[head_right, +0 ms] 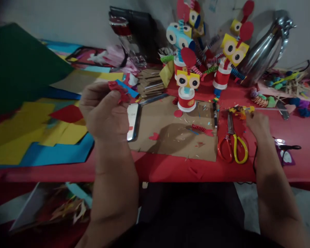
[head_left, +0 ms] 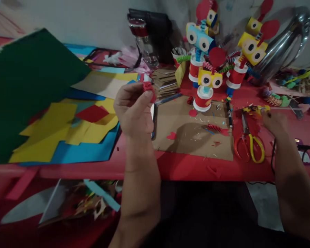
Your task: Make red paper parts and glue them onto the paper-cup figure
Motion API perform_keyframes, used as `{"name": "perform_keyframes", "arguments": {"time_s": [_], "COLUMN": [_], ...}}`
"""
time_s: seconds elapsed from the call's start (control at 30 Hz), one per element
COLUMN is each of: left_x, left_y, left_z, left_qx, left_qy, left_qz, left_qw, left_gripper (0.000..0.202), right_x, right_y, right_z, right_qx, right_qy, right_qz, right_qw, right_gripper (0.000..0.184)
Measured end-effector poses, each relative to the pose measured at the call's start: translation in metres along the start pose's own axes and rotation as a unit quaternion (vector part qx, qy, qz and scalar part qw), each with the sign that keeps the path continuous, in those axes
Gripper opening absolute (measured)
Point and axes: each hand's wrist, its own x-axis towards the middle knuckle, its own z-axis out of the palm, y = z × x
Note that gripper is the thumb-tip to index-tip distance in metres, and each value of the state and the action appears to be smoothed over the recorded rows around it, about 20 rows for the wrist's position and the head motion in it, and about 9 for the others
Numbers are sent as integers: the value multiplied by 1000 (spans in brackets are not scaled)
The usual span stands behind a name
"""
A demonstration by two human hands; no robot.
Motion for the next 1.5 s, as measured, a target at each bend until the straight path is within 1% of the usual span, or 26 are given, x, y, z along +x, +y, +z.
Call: {"name": "perform_keyframes", "arguments": {"time_s": [0.03,0.07,0.13,0.17,0.23,0.27,0.3,0.33,0.37,0.43,0.47,0.53,0.6,0.73,0.97,1.1,1.2,1.27,1.33,1.4,1.43,1.47,1.5], "left_x": [1,2,1,0,-2,-3,-4,-5,-5,-6,-6,-5,-5,-4,-6,-6,-7,-11,-18,-26,-30,-33,-36], "left_y": [1,2,4,4,4,3,3,3,2,2,1,2,3,4,-2,-7,-13,-15,-17,-17,-17,-17,-16], "left_z": [-3,-4,-5,-4,-2,0,1,2,3,3,3,2,2,3,8,5,4,7,13,21,24,27,30], "left_qx": [-4,-4,1,5,13,15,14,13,12,9,9,7,-3,-27,-29,-7,3,15,40,71,84,94,100], "left_qy": [-3,-6,-8,-10,-20,-26,-33,-42,-49,-57,-59,-54,-43,-22,-50,-59,-77,-95,-115,-143,-160,-179,-196], "left_qz": [-5,-14,-33,-44,-65,-72,-77,-81,-82,-83,-85,-84,-77,-59,-82,-102,-121,-142,-167,-189,-198,-207,-214], "left_qw": [1000,1000,999,999,998,997,996,996,995,995,995,995,996,998,995,993,990,985,978,969,963,957,952], "left_gripper": [32,33,36,38,41,42,43,43,42,40,39,39,38,40,38,38,38,36,33,30,28,27,27], "right_x": [-5,-12,-31,-43,-68,-80,-91,-100,-106,-114,-115,-114,-112,-116,-119,-119,-123,-125,-124,-119,-114,-109,-103], "right_y": [-9,-20,-52,-71,-114,-136,-158,-178,-196,-224,-233,-243,-245,-242,-249,-243,-225,-208,-189,-173,-165,-159,-154], "right_z": [0,1,7,13,31,43,55,68,79,98,105,113,118,121,119,110,94,80,64,48,41,35,30], "right_qx": [-49,-89,-115,-117,-99,-83,-74,-80,-94,-125,-138,-152,-153,-137,-105,-101,-78,-39,27,119,178,239,296], "right_qy": [26,46,77,56,-39,-114,-181,-236,-269,-282,-283,-282,-284,-280,-288,-321,-320,-319,-317,-313,-320,-332,-349], "right_qz": [21,15,-46,-99,-220,-273,-315,-344,-357,-357,-346,-326,-322,-342,-344,-364,-355,-338,-319,-270,-234,-191,-152], "right_qw": [998,995,989,987,970,952,929,905,890,882,884,889,890,886,888,868,875,884,893,903,901,892,876], "right_gripper": [48,46,37,28,5,7,13,19,24,28,30,32,34,32,33,31,31,30,23,16,12,8,5]}}
